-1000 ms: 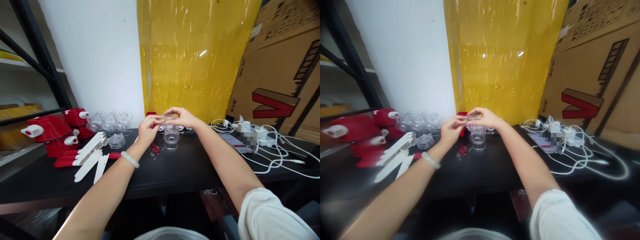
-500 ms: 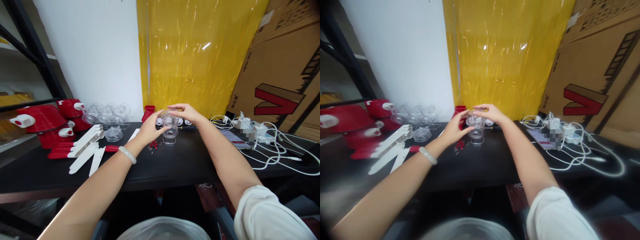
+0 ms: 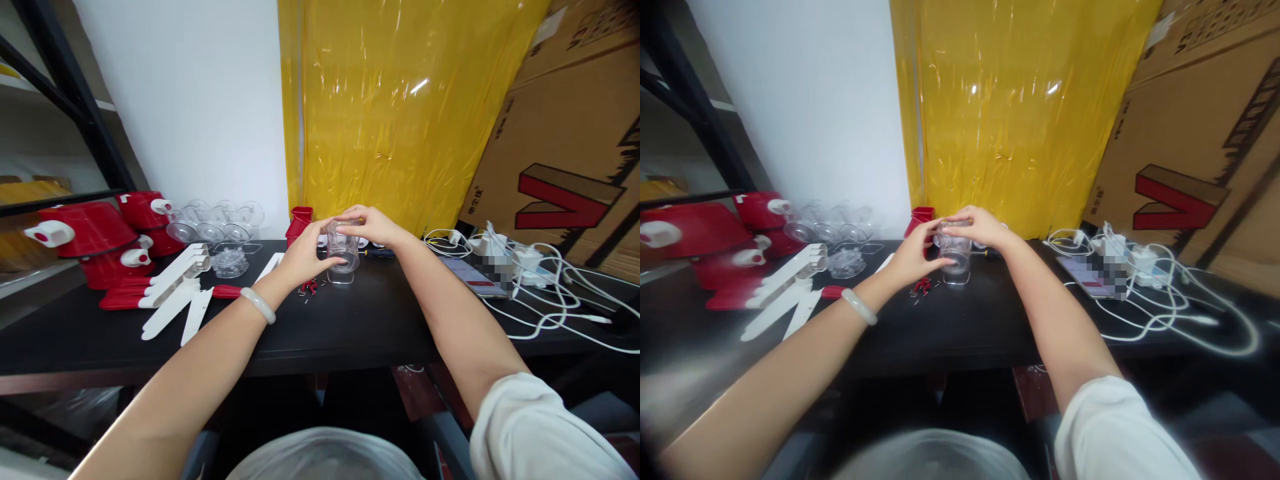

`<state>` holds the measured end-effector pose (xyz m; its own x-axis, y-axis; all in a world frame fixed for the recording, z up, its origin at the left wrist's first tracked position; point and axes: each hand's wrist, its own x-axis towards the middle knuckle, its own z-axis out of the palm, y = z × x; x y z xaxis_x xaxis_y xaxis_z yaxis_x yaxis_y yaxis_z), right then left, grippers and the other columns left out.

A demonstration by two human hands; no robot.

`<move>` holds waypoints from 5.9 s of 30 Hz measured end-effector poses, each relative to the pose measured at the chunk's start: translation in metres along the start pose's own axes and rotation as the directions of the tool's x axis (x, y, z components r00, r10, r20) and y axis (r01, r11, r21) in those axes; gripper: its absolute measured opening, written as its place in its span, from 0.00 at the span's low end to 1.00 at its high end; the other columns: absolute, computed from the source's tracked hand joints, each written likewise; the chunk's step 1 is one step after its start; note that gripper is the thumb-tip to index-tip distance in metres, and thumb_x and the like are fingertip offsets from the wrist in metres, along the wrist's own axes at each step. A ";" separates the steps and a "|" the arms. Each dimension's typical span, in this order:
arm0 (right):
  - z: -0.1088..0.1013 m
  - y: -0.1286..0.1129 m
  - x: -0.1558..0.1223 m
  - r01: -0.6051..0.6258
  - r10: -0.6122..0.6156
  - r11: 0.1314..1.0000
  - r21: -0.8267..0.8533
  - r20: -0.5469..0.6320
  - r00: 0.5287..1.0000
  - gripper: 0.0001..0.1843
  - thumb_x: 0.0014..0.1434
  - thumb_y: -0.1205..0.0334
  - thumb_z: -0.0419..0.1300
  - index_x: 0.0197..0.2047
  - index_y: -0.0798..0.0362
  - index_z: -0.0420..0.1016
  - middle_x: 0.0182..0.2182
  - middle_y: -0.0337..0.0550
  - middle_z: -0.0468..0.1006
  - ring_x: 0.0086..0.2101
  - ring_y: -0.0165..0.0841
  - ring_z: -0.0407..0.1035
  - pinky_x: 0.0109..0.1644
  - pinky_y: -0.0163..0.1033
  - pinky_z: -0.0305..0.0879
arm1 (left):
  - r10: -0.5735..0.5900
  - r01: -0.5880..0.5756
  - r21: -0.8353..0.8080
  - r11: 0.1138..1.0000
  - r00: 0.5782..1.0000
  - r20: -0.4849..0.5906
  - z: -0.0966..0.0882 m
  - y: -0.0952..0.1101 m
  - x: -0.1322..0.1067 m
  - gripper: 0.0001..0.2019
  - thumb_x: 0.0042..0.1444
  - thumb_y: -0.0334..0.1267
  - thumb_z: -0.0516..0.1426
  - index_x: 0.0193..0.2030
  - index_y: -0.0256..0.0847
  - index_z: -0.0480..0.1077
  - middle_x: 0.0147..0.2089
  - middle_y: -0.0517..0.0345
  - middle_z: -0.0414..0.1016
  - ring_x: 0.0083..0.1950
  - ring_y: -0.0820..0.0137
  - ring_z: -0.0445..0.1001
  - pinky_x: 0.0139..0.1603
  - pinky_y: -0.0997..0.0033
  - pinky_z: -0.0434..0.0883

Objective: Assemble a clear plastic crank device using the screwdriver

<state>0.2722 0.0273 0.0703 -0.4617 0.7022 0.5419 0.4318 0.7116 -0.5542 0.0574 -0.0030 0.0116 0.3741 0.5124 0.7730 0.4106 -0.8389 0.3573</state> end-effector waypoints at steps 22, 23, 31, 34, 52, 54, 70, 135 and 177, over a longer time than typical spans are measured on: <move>-0.003 -0.008 -0.002 0.009 0.005 0.977 -0.211 0.065 0.998 0.27 0.52 0.41 0.66 0.51 0.46 0.81 0.38 0.46 0.73 0.41 0.39 0.71 0.52 0.50 0.66 | 0.026 -0.032 0.128 0.991 0.998 0.052 -0.004 0.002 0.001 0.37 0.50 0.51 0.66 0.65 0.47 0.60 0.66 0.45 0.63 0.67 0.55 0.64 0.65 0.48 0.65; -0.003 -0.008 -0.003 0.008 0.007 0.977 -0.214 0.071 0.997 0.27 0.52 0.41 0.66 0.51 0.46 0.81 0.38 0.46 0.72 0.40 0.39 0.71 0.52 0.50 0.65 | 0.025 -0.032 0.125 0.992 0.998 0.050 -0.004 0.002 0.001 0.37 0.49 0.51 0.66 0.65 0.47 0.60 0.66 0.45 0.63 0.66 0.55 0.64 0.65 0.48 0.65; 0.002 -0.001 0.001 0.057 -0.065 0.985 -0.161 -0.042 0.997 0.23 0.57 0.40 0.61 0.45 0.48 0.83 0.38 0.46 0.73 0.41 0.38 0.70 0.53 0.49 0.65 | 0.048 -0.053 0.133 0.990 0.998 0.044 -0.005 0.003 0.002 0.36 0.49 0.51 0.66 0.63 0.44 0.61 0.64 0.43 0.65 0.65 0.55 0.65 0.64 0.47 0.65; 0.003 0.006 0.005 0.098 -0.112 0.991 -0.092 -0.152 0.982 0.20 0.63 0.46 0.56 0.43 0.49 0.83 0.40 0.47 0.76 0.46 0.39 0.70 0.56 0.49 0.63 | 0.085 -0.089 0.151 0.984 0.996 0.035 -0.008 0.007 0.004 0.31 0.50 0.50 0.66 0.59 0.44 0.65 0.63 0.44 0.67 0.64 0.55 0.67 0.64 0.47 0.66; 0.005 0.037 0.011 0.063 -0.073 0.947 0.314 0.021 0.997 0.18 0.52 0.68 0.60 0.48 0.49 0.78 0.51 0.43 0.78 0.53 0.38 0.70 0.63 0.51 0.59 | 0.165 -0.153 0.253 0.955 0.986 -0.026 -0.010 0.005 0.006 0.15 0.61 0.43 0.58 0.53 0.44 0.72 0.55 0.51 0.77 0.57 0.62 0.73 0.60 0.52 0.69; 0.005 0.040 0.011 0.055 -0.063 0.941 0.335 0.012 0.998 0.17 0.53 0.66 0.61 0.47 0.49 0.78 0.50 0.43 0.79 0.52 0.37 0.70 0.63 0.51 0.59 | 0.163 -0.156 0.254 0.954 0.987 -0.004 -0.010 0.006 0.006 0.15 0.61 0.42 0.58 0.54 0.45 0.71 0.56 0.51 0.76 0.58 0.62 0.72 0.61 0.51 0.68; 0.010 0.047 0.014 0.038 -0.019 0.952 0.304 -0.066 0.998 0.14 0.55 0.64 0.63 0.46 0.50 0.79 0.47 0.44 0.80 0.49 0.36 0.72 0.61 0.51 0.61 | 0.126 -0.140 0.300 0.943 0.990 0.067 -0.009 0.014 0.003 0.18 0.62 0.41 0.56 0.59 0.48 0.68 0.58 0.52 0.69 0.61 0.62 0.67 0.63 0.53 0.66; -0.006 0.139 -0.067 -0.254 0.298 0.773 -0.581 -0.021 0.954 0.11 0.53 0.62 0.67 0.41 0.54 0.80 0.42 0.50 0.79 0.43 0.39 0.73 0.50 0.41 0.66 | -0.229 -0.021 0.415 0.910 0.808 0.543 -0.006 -0.002 -0.030 0.02 0.59 0.33 0.57 0.34 0.39 0.70 0.40 0.53 0.70 0.43 0.64 0.70 0.46 0.65 0.68; -0.052 0.125 -0.074 -0.301 -0.118 0.796 -0.525 -0.623 0.773 0.13 0.58 0.61 0.56 0.46 0.56 0.69 0.44 0.58 0.68 0.49 0.50 0.64 0.53 0.57 0.61 | -0.250 0.188 0.200 0.962 0.899 0.360 -0.024 0.005 -0.028 0.03 0.63 0.37 0.53 0.38 0.42 0.63 0.33 0.58 0.74 0.32 0.69 0.73 0.35 0.68 0.70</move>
<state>0.4009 0.0654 -0.0068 0.0743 0.4725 0.8782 0.8898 0.3663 -0.2724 0.0287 -0.0263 0.0042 0.5327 0.7365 0.4168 0.6314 -0.6739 0.3837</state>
